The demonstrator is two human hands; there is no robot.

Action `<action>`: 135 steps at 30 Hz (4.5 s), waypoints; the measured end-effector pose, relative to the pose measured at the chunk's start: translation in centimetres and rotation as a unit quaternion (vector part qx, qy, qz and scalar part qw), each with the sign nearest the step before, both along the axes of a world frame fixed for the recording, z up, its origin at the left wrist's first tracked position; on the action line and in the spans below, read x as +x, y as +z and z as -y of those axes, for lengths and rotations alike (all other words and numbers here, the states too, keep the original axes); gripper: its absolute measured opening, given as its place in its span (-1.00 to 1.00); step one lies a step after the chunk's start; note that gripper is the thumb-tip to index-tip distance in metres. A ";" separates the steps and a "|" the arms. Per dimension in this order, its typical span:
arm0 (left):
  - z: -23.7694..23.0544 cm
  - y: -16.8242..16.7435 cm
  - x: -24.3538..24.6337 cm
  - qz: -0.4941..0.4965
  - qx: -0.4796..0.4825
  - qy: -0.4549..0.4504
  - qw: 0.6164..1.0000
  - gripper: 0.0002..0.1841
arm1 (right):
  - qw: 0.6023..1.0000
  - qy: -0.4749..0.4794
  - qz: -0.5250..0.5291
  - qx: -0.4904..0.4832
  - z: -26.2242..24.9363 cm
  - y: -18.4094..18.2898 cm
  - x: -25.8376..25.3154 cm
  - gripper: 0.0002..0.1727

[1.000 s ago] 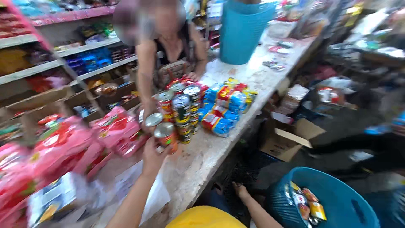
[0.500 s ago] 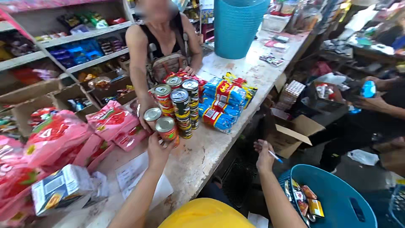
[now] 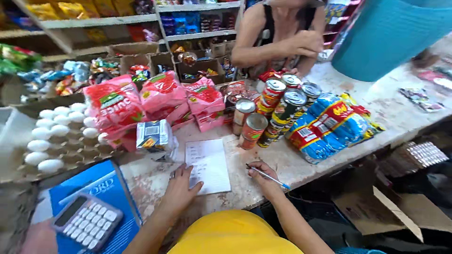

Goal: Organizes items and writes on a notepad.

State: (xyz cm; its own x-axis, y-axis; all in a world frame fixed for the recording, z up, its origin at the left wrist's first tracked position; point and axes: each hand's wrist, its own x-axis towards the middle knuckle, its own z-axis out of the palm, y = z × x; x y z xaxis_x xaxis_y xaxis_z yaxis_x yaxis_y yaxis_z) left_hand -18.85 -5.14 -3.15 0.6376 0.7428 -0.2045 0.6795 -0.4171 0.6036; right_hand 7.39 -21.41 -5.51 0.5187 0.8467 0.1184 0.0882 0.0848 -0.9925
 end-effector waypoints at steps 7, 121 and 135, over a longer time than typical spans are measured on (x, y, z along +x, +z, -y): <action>4.4 -3.6 -3.3 0.219 0.071 -0.069 0.971 -0.50 | 0.995 0.078 -0.027 -0.054 -6.9 3.0 -3.5 -0.88; 2.8 -4.4 -2.3 0.101 0.091 -0.069 0.988 -0.61 | 0.978 0.109 0.170 -0.058 -8.5 -1.4 -9.1 -0.64; 2.8 -4.5 -2.1 0.112 0.095 -0.067 0.987 -0.59 | 0.978 0.089 0.175 -0.078 -8.0 -1.2 -8.4 -0.65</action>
State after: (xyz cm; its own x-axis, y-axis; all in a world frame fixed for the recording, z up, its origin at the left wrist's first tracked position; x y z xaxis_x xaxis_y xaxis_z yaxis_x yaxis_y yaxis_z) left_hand -21.00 -7.94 -7.68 0.7467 0.6594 0.0872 0.4690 -0.6149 0.6340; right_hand -1.00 -13.42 -6.66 0.3128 0.9416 0.1246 0.4215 -0.0201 -0.9066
